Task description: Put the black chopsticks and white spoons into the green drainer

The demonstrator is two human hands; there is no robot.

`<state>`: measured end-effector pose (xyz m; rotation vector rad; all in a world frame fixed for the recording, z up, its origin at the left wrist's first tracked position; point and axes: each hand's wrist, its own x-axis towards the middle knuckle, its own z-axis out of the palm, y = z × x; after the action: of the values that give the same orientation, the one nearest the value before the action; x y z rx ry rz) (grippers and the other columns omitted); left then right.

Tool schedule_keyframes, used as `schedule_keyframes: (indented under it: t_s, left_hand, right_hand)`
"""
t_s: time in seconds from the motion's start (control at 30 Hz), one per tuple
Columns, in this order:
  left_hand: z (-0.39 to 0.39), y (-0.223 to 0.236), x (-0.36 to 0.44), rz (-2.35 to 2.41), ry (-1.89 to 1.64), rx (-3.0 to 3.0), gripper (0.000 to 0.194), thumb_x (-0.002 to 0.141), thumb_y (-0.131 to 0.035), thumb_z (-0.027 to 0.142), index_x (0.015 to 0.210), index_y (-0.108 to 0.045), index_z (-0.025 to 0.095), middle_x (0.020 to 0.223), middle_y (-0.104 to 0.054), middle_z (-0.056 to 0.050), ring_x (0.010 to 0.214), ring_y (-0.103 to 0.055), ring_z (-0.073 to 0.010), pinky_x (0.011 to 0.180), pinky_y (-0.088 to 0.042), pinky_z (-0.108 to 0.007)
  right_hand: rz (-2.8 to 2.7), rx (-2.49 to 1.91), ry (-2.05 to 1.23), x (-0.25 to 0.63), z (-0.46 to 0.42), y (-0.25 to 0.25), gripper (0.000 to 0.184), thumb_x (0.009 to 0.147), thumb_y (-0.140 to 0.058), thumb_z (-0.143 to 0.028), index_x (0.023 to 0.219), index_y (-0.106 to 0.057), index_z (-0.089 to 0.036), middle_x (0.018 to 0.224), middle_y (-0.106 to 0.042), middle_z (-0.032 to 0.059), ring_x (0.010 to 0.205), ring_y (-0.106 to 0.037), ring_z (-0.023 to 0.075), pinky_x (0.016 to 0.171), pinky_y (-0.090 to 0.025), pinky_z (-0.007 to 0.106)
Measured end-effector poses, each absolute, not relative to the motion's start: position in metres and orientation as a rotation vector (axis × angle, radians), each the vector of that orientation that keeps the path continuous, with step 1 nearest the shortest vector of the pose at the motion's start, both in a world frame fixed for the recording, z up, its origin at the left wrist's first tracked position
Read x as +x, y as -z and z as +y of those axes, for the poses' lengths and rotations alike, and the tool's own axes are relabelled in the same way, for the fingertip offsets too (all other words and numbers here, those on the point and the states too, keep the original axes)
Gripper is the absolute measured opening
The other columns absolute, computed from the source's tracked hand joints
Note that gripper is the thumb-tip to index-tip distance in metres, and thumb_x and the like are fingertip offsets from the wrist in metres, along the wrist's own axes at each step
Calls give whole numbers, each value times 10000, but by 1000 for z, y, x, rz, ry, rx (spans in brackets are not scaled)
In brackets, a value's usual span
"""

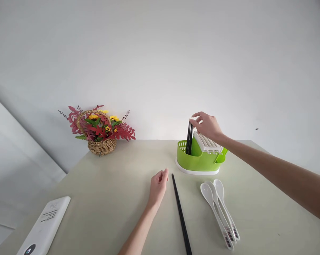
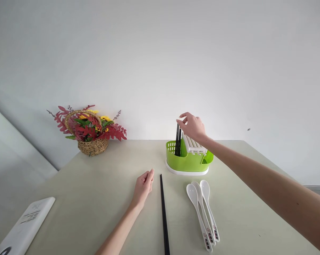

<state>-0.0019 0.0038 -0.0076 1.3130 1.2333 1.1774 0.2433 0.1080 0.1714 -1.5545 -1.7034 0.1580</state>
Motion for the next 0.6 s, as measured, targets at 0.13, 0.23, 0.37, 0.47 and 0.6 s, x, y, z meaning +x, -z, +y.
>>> schedule_keyframes:
  t_s: [0.13, 0.23, 0.37, 0.47, 0.6]
  left_hand:
    - [5, 4, -6, 1252, -1207, 1257, 568, 865, -559, 695, 624, -341, 228, 556, -207, 88, 478, -172, -77, 441, -172, -226]
    - [5, 1, -10, 1263, -1245, 1181, 557, 855, -589, 665, 626, -330, 228, 565, -201, 89, 480, -168, -70, 443, -162, -217]
    - [2, -5, -13, 1280, -1323, 1134, 556, 846, -611, 639, 615, -313, 230, 552, -205, 93, 475, -175, -67, 441, -171, -213]
    - [-2, -9, -13, 1283, -1344, 1120, 545, 840, -620, 633, 612, -331, 232, 527, -221, 98, 467, -181, -69, 437, -178, -213]
    - [-5, -10, -14, 1315, -1357, 1152, 514, 852, -603, 607, 606, -351, 233, 506, -257, 93, 456, -213, -77, 436, -201, -217]
  right_hand:
    - [-1749, -1496, -72, 232, 79, -178, 250, 957, -523, -372, 1132, -598, -210, 957, -771, 45, 603, -657, 147, 599, -452, 285]
    - [-1986, -1425, -34, 218, 47, -177, 204, 967, -488, -315, 1130, -585, -240, 900, -767, 11, 610, -647, 151, 572, -413, 266]
    - [-2430, -1409, -135, 199, 5, -159, 169, 946, -512, -271, 1053, -641, -250, 805, -760, 12, 656, -673, 193, 588, -411, 279]
    - [-2674, -1527, -276, 187, -19, -132, 206, 953, -520, -329, 952, -697, -224, 859, -768, 74, 766, -721, 259, 659, -478, 335]
    - [-2725, -1732, -365, 169, -41, -92, 364, 968, -510, -436, 949, -725, -144, 964, -760, 183, 905, -735, 353, 769, -533, 453]
